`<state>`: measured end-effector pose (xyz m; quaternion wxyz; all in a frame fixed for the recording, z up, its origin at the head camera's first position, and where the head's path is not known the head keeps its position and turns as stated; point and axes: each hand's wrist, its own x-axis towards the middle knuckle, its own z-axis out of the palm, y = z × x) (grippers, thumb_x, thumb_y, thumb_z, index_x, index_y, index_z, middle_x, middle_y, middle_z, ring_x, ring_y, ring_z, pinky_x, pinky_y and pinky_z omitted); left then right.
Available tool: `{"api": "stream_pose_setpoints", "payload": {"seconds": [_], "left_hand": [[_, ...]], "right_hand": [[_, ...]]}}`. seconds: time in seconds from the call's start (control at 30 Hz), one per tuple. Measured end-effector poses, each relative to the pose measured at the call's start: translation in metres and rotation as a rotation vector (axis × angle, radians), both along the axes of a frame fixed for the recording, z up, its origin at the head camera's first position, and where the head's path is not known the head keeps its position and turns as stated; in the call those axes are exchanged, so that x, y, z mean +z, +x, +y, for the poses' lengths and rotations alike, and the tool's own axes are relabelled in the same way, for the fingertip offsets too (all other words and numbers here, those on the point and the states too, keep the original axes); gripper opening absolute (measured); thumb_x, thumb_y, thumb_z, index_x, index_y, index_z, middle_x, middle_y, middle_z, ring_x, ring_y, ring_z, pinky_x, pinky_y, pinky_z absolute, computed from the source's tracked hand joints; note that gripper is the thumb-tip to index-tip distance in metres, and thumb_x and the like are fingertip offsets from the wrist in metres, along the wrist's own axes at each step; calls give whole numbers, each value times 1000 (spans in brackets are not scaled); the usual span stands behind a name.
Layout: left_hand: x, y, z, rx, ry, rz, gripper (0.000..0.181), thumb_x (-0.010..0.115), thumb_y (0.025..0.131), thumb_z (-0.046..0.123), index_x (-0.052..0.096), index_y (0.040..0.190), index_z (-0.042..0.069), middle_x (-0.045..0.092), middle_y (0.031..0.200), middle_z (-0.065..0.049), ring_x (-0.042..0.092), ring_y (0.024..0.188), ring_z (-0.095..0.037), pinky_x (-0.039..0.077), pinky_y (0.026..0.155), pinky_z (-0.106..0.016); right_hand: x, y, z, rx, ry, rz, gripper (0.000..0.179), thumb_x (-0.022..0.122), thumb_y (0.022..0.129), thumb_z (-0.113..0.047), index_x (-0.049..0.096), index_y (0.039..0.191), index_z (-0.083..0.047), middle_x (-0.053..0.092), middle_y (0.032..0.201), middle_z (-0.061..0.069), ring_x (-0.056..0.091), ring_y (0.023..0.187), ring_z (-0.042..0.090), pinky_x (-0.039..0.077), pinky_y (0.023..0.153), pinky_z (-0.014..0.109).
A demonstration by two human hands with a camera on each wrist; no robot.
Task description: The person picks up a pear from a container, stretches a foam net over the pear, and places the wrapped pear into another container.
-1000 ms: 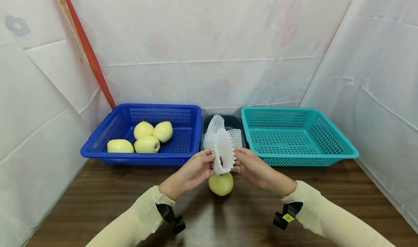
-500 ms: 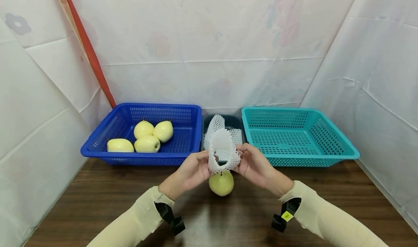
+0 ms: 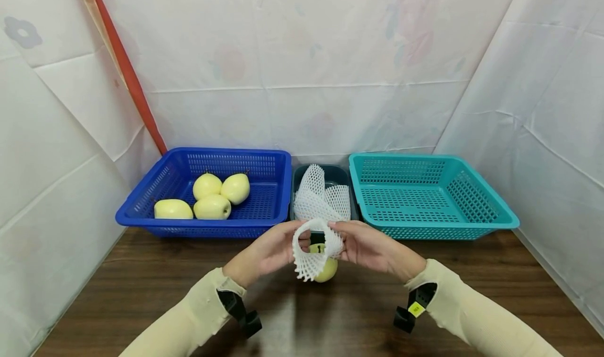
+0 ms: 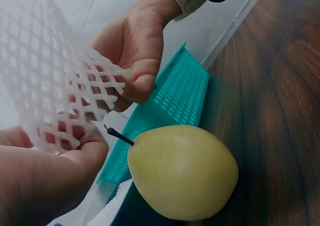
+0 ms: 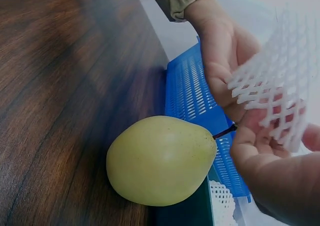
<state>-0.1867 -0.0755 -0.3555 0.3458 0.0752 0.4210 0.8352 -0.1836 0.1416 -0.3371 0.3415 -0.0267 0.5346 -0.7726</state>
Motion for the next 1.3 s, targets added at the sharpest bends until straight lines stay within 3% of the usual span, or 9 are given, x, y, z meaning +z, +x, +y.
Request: {"api": "stream_pose_setpoints", "payload": {"seconds": [0.23, 0.37, 0.47, 0.6, 0.83, 1.1, 1.3], "left_hand": [[-9, 1, -1, -65, -141, 38, 27, 31, 105, 21, 50, 115, 3, 60, 100, -2, 58, 88, -11, 47, 77, -28], [-14, 2, 0, -7, -134, 50, 30, 31, 105, 21, 48, 121, 2, 62, 102, -2, 59, 94, -13, 48, 79, -28], [-20, 3, -1, 52, -140, 50, 30, 31, 105, 22, 51, 119, 3, 63, 99, -2, 59, 91, -12, 48, 75, -27], [-31, 4, -1, 80, -175, 34, 27, 32, 105, 20, 53, 114, 6, 63, 96, -1, 59, 85, -10, 47, 70, -25], [-48, 5, 2, 179, -289, 88, 22, 38, 104, 22, 52, 105, 6, 61, 86, 0, 58, 74, -9, 46, 63, -25], [-65, 6, 7, 228, -416, 114, 15, 44, 100, 19, 53, 99, 7, 61, 82, 0, 59, 71, -10, 46, 64, -26], [-71, 7, 8, 258, -510, 154, 20, 42, 101, 22, 48, 100, 3, 56, 84, -4, 54, 70, -13, 44, 62, -28]], "right_hand": [[-2, -1, 0, -56, -113, 3, 24, 41, 104, -21, 59, 111, -7, 64, 103, 3, 62, 92, 13, 48, 85, 31], [-9, -2, 0, -74, -83, -24, 24, 42, 104, -24, 58, 112, -8, 65, 101, 2, 62, 92, 11, 49, 81, 30], [-17, -2, 0, -85, -53, -46, 26, 43, 103, -25, 54, 117, -5, 65, 103, 3, 62, 94, 12, 50, 80, 30], [-29, -1, 1, -80, -9, -37, 26, 42, 103, -24, 54, 115, -4, 65, 103, 4, 62, 94, 13, 50, 80, 29], [-47, 0, 4, -66, 77, 40, 26, 43, 103, -24, 62, 104, -8, 66, 95, 2, 62, 83, 12, 48, 71, 28], [-63, 1, 6, -59, 153, 91, 28, 40, 104, -24, 56, 112, -3, 65, 93, 1, 62, 83, 12, 49, 72, 30], [-70, 1, 5, -87, 207, 113, 32, 41, 103, -25, 53, 117, 1, 64, 92, 2, 61, 82, 12, 49, 72, 31]]}}
